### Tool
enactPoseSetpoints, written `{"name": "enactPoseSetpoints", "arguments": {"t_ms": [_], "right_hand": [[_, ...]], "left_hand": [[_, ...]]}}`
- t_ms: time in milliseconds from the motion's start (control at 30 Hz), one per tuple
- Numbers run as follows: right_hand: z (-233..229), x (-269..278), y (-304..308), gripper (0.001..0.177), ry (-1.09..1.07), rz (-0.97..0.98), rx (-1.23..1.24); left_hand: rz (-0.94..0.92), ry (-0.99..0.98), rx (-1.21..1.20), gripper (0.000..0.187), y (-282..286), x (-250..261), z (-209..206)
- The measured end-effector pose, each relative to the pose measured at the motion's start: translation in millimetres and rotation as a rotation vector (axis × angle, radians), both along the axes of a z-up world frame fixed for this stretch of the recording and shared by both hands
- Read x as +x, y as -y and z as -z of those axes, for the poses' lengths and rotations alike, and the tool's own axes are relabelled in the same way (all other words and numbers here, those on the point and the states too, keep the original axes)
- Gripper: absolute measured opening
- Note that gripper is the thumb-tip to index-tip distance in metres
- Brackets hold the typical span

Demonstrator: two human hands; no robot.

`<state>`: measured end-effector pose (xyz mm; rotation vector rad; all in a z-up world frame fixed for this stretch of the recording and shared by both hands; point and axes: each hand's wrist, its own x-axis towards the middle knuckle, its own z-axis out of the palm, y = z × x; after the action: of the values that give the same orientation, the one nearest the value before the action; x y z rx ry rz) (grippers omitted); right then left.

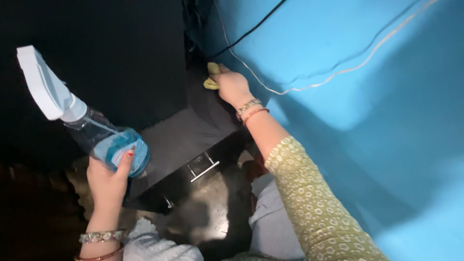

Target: Cleaning a small drawer unit using a spray bottle and a cloth, then organizing the contents of the drawer.

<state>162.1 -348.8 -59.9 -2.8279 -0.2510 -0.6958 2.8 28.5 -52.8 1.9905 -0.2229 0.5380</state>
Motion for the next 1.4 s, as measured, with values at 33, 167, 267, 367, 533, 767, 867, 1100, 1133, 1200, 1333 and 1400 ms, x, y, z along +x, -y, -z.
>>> {"name": "enactPoseSetpoints", "arguments": {"t_ms": [33,167,267,367,533,767,867,1100,1133,1200,1333,1400], "right_hand": [[-2,-13,3,0.032,-0.005,0.004,-0.001],[-8,-63,18,0.045,-0.040,-0.023,0.039],[-7,-89,27,0.051,-0.029,-0.049,0.068],[-10,-116,30,0.053,-0.049,-0.056,0.098],[-14,-152,33,0.052,-0.070,-0.040,0.123],[-33,-200,27,0.039,-0.148,0.069,0.124],[-53,-210,18,0.032,-0.229,0.191,0.061],[-74,-130,-14,0.058,0.154,0.078,0.024],[-66,-109,-20,0.058,0.154,0.075,0.025],[-50,-66,-32,0.053,0.232,0.060,-0.063],[-13,-13,-60,0.056,0.168,0.081,-0.201],[25,19,-66,0.046,0.230,0.108,-0.249]], "left_hand": [[0.004,-0.005,-0.001,0.042,-1,0,0],[0.019,0.018,0.007,0.041,0,-2,0],[0.032,0.038,0.002,0.039,-1,-1,1],[0.040,0.047,-0.003,0.038,0,-3,0],[0.060,0.056,-0.030,0.038,2,-5,-5],[0.064,0.062,-0.022,0.038,0,-1,3],[0.064,0.053,-0.031,0.039,-2,2,5],[0.053,0.053,-0.030,0.039,0,-2,0],[0.049,0.054,-0.029,0.039,0,-2,0],[0.025,0.035,0.004,0.039,0,-1,0],[0.010,0.030,0.017,0.038,-1,-1,2],[0.025,0.024,-0.005,0.036,0,0,3]]}}
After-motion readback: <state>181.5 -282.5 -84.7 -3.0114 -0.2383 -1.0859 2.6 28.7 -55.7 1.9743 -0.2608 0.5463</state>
